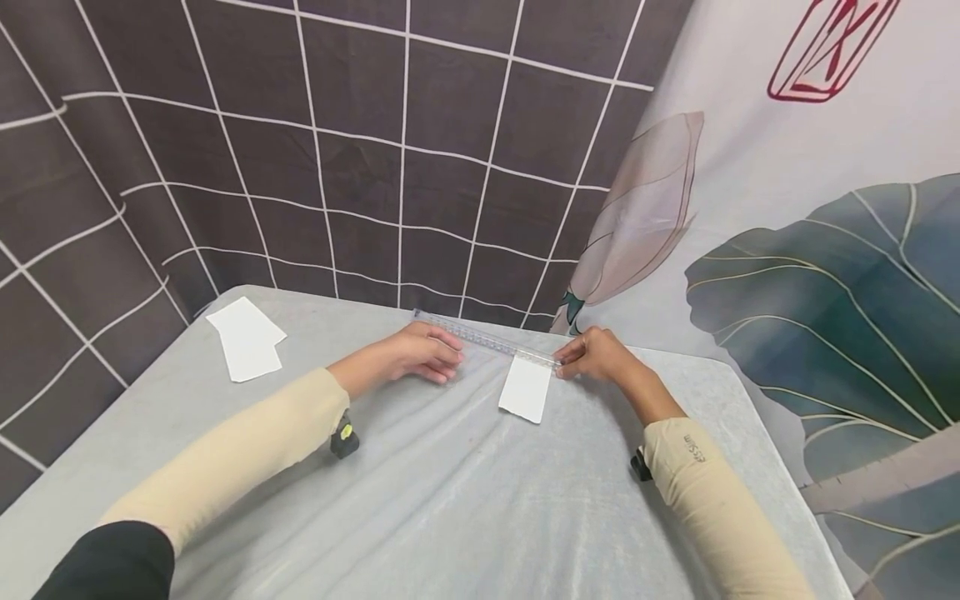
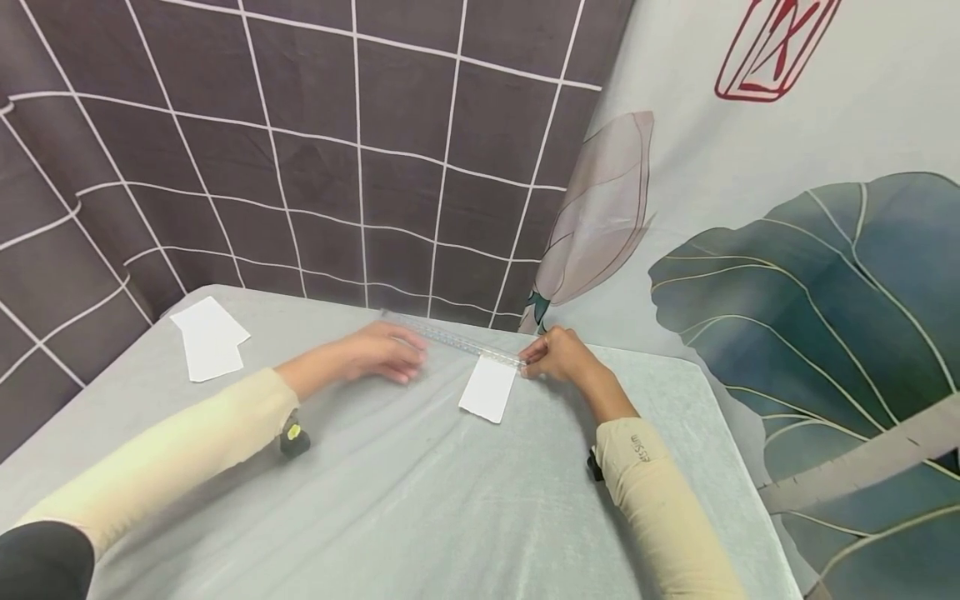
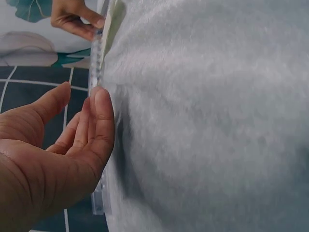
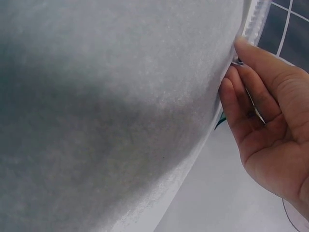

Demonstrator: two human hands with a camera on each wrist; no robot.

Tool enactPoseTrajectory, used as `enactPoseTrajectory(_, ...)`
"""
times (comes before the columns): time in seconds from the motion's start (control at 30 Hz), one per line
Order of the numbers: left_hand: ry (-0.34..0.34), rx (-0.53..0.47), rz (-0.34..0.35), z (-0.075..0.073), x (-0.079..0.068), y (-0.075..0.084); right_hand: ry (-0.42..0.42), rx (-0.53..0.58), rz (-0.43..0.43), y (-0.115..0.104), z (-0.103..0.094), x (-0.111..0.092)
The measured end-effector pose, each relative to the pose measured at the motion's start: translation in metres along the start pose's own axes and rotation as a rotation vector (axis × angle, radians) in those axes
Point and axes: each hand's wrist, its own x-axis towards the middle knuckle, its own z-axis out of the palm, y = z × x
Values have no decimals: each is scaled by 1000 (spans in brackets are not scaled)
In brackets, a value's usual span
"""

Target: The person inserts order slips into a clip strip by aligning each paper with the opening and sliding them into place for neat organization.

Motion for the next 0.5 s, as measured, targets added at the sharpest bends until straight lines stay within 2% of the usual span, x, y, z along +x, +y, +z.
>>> enactPoseTrajectory(0.17,11,18,2,-11,-8,2,-2,9,-5,0,0,1)
enactPoseTrajectory(0.5,40,57,6,-22,-24,5,4,14,-15,2,-1,0)
